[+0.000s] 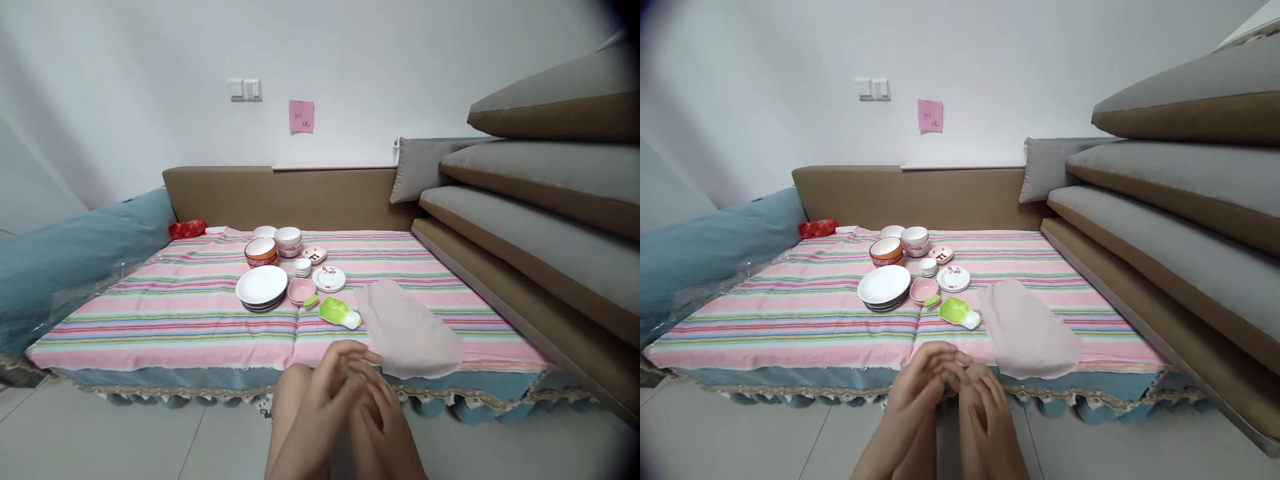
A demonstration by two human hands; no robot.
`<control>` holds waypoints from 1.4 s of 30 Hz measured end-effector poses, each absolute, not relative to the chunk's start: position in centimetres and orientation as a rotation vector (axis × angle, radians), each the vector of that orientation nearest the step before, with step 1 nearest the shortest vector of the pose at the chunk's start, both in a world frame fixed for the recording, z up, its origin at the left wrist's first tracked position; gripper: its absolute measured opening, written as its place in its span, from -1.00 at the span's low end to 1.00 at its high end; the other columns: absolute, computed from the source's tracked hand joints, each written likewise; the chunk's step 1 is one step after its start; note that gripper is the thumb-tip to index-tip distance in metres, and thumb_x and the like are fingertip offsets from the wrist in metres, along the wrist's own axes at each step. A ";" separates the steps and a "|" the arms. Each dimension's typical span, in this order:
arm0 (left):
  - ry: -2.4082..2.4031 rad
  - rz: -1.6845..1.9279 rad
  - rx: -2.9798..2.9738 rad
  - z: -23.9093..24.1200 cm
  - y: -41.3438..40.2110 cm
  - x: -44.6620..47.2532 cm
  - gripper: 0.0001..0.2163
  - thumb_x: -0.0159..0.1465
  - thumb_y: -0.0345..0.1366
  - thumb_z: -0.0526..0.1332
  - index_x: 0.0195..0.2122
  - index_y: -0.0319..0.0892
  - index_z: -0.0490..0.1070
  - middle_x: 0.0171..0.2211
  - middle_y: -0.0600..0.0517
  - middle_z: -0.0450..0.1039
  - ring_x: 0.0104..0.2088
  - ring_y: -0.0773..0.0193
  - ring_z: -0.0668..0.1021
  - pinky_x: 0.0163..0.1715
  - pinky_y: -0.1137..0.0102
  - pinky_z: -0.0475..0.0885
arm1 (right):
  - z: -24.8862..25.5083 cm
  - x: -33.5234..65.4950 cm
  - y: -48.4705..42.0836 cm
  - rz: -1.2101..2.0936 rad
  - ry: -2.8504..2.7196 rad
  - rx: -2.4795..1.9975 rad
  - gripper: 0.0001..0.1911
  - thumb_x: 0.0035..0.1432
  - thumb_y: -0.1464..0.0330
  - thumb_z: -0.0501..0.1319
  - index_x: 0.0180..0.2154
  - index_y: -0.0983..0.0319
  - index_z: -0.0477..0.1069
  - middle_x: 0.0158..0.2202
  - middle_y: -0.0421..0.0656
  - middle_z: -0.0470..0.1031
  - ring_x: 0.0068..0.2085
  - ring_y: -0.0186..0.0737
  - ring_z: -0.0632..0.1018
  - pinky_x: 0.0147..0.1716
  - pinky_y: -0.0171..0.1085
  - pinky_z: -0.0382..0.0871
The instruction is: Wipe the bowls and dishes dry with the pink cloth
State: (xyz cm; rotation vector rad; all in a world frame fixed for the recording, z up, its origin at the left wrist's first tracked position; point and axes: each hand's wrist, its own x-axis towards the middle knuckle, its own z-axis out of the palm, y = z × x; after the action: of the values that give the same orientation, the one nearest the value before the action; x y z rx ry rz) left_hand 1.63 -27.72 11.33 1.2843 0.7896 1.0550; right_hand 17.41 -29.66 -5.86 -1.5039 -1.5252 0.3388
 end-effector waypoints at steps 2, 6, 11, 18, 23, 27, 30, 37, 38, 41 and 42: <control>1.002 1.046 1.306 8.6 -23.7 1.2 -0.69 0.19 0.00 0.25 -0.34 -0.18 0.46 -0.33 -0.05 0.45 -0.31 0.20 0.48 -0.25 0.36 0.37 | -4.5 17.7 -27.5 0.470 -1.487 -1.492 -0.64 0.22 0.18 0.11 -0.03 0.15 0.49 0.04 -0.04 0.50 0.06 -0.02 0.50 0.09 -0.01 0.38; 1.055 1.047 1.103 2.9 -15.9 1.1 -0.45 0.12 0.26 0.12 -0.57 -0.22 0.33 -0.55 -0.04 0.36 -0.57 0.30 0.38 -0.53 0.41 0.28 | -1.0 18.0 -20.7 0.810 -1.176 -1.382 -0.52 0.16 -0.05 0.11 -0.42 0.23 0.46 -0.41 -0.06 0.56 -0.36 -0.12 0.56 -0.36 -0.22 0.45; 1.228 1.011 0.989 0.3 -10.1 1.9 -0.30 0.22 0.32 -0.23 -0.75 -0.18 0.18 -0.78 0.00 0.13 -0.78 0.40 0.16 -0.71 0.44 0.00 | 0.9 17.5 -12.4 1.275 -0.791 -1.236 -0.19 0.06 -0.31 -0.16 -0.75 0.22 0.24 -0.77 -0.13 0.28 -0.74 -0.35 0.30 -0.72 -0.35 0.03; 1.258 1.008 0.874 -2.0 -9.5 1.4 -0.26 0.19 0.37 -0.37 -0.83 -0.14 -0.03 -0.83 0.08 -0.16 -0.79 0.46 0.00 -0.70 0.44 -0.14 | -1.7 17.2 -11.2 1.465 -0.895 -1.059 -0.18 0.02 -0.36 -0.23 -0.81 0.17 0.11 -0.82 -0.24 0.04 -0.76 -0.43 0.09 -0.71 -0.33 -0.16; 1.053 0.955 0.719 -1.2 -9.2 1.8 -0.26 0.16 0.41 -0.38 -0.82 -0.13 -0.04 -0.82 0.12 -0.21 -0.79 0.48 -0.05 -0.72 0.47 -0.18 | -1.5 17.4 -11.7 1.394 -0.956 -1.051 -0.20 0.07 -0.33 -0.25 -0.80 0.15 0.05 -0.81 -0.26 -0.03 -0.74 -0.44 0.04 -0.67 -0.30 -0.18; 1.128 0.907 0.704 -0.8 -9.1 2.5 -0.26 0.19 0.38 -0.38 -0.84 -0.13 -0.06 -0.82 0.11 -0.21 -0.80 0.49 -0.05 -0.73 0.46 -0.20 | -1.3 17.3 -11.9 1.388 -0.951 -1.119 -0.21 0.02 -0.35 -0.32 -0.80 0.13 0.00 -0.81 -0.27 -0.06 -0.74 -0.44 0.01 -0.66 -0.30 -0.22; 1.164 0.886 0.738 -0.8 -9.4 3.0 -0.27 0.22 0.35 -0.31 -0.83 -0.15 -0.07 -0.81 0.11 -0.21 -0.79 0.50 -0.04 -0.72 0.46 -0.20 | -1.4 17.3 -12.1 1.382 -0.923 -1.202 -0.21 0.03 -0.34 -0.31 -0.81 0.14 0.00 -0.81 -0.27 -0.06 -0.73 -0.44 0.01 -0.66 -0.30 -0.23; 1.110 0.882 0.797 -0.7 -10.2 3.6 -0.29 0.23 0.34 -0.31 -0.83 -0.14 -0.08 -0.80 0.12 -0.23 -0.78 0.50 -0.05 -0.70 0.43 -0.22 | -2.2 17.2 -12.0 1.340 -0.890 -1.332 -0.20 0.06 -0.33 -0.33 -0.81 0.15 -0.01 -0.81 -0.29 -0.06 -0.73 -0.46 0.00 -0.69 -0.32 -0.18; 1.096 0.883 0.794 -0.7 -10.2 3.6 -0.29 0.23 0.33 -0.32 -0.83 -0.14 -0.08 -0.80 0.12 -0.23 -0.79 0.50 -0.06 -0.69 0.43 -0.23 | -2.3 17.2 -12.0 1.328 -0.906 -1.355 -0.19 0.06 -0.33 -0.34 -0.81 0.15 -0.01 -0.82 -0.28 -0.06 -0.74 -0.46 0.01 -0.69 -0.32 -0.17; 1.072 0.872 0.800 -0.9 -10.1 3.6 -0.29 0.22 0.33 -0.33 -0.83 -0.13 -0.07 -0.81 0.12 -0.23 -0.79 0.49 -0.07 -0.69 0.42 -0.24 | -2.3 17.2 -12.1 1.222 -1.022 -1.448 -0.18 0.09 -0.31 -0.35 -0.83 0.15 -0.01 -0.82 -0.25 -0.04 -0.74 -0.44 0.06 -0.68 -0.30 -0.11; 1.079 0.874 0.805 -1.0 -10.1 3.5 -0.29 0.21 0.34 -0.32 -0.83 -0.13 -0.07 -0.81 0.12 -0.23 -0.79 0.49 -0.06 -0.69 0.42 -0.24 | -2.2 17.2 -12.2 1.177 -1.064 -1.480 -0.18 0.12 -0.29 -0.34 -0.84 0.15 -0.02 -0.82 -0.24 -0.03 -0.73 -0.43 0.08 -0.67 -0.30 -0.08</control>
State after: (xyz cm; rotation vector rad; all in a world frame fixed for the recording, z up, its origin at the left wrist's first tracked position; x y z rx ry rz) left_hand 3.47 -10.09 -0.99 0.8055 1.0792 0.8738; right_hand 17.17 -12.18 -2.21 -1.4800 -1.0640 1.1770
